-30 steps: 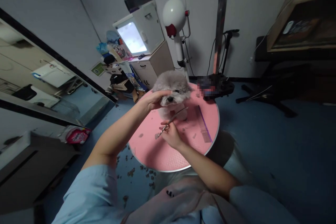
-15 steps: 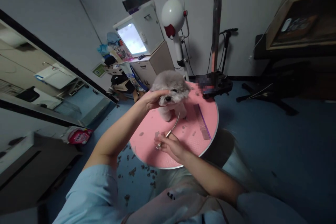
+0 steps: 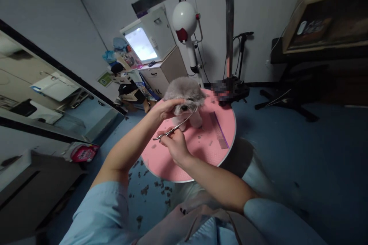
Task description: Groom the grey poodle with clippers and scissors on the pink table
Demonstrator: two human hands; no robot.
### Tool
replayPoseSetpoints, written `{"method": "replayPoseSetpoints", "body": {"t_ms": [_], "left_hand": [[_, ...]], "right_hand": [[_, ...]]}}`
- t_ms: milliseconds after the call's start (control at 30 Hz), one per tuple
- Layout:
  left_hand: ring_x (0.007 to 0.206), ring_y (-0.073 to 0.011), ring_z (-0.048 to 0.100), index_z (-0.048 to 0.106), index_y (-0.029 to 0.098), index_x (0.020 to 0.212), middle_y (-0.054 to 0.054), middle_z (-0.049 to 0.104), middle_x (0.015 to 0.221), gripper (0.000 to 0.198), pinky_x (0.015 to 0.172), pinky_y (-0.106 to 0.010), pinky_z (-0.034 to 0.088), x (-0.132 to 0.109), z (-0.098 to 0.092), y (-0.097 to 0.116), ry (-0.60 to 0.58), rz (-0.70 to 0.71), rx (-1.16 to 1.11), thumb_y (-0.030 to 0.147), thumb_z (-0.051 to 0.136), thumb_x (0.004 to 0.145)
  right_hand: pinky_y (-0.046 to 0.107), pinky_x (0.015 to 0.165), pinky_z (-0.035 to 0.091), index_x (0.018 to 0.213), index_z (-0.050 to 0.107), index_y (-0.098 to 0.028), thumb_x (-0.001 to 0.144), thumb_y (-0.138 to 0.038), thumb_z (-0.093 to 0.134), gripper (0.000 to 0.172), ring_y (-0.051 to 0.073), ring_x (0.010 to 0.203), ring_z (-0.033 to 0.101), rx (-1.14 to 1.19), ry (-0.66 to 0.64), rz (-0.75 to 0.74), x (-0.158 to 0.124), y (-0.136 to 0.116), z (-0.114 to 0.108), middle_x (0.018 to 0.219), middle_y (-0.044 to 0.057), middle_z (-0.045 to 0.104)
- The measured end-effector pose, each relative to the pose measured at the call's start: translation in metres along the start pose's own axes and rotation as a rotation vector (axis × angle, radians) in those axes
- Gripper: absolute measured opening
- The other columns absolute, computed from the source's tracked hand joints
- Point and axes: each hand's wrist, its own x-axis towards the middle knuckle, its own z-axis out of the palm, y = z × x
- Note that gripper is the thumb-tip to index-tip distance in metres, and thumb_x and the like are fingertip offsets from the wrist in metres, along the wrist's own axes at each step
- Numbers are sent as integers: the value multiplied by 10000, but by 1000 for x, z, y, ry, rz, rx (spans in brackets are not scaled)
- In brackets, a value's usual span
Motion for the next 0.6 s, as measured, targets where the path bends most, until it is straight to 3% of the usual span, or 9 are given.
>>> {"method": "replayPoseSetpoints", "body": {"t_ms": [133,233,333,433,600], "left_hand": [[619,-146,664,694,44,1026,-109,729,785,216,621,-234,561,0,-1,0,0,8,22,90,555,868],[618,-146,668,693,35,975,-113,724,763,192,625,-232,567,-1,-1,0,-4,4,10,76,536,872],[627,-151,669,692,41,916,-118,723,761,159,655,-243,575,-2,-1,0,-13,-2,1,65,545,858],[622,-150,665,695,51,924,-118,728,775,160,643,-240,565,-3,-1,1,-12,-3,-6,74,555,852],[620,-143,663,692,49,975,-108,726,776,179,632,-230,556,-1,-5,2,-9,-20,16,98,559,866]], "right_hand": [[236,626,510,859,422,-237,616,-192,703,375,124,699,672,32,-6,-8,-8,7,-2,808,-13,736],[264,678,551,878,429,-243,609,-229,751,419,135,748,682,17,-16,-40,-8,6,-3,850,-9,731],[280,649,575,890,443,-243,594,-245,762,434,149,756,684,-55,-21,-63,-1,4,-4,902,4,728],[272,609,577,852,419,-247,588,-199,704,392,155,733,685,-72,-6,-65,4,6,-8,823,-15,717],[281,646,595,867,428,-245,583,-183,715,408,151,726,694,-59,-28,-48,-1,6,-15,819,-15,734]]}}
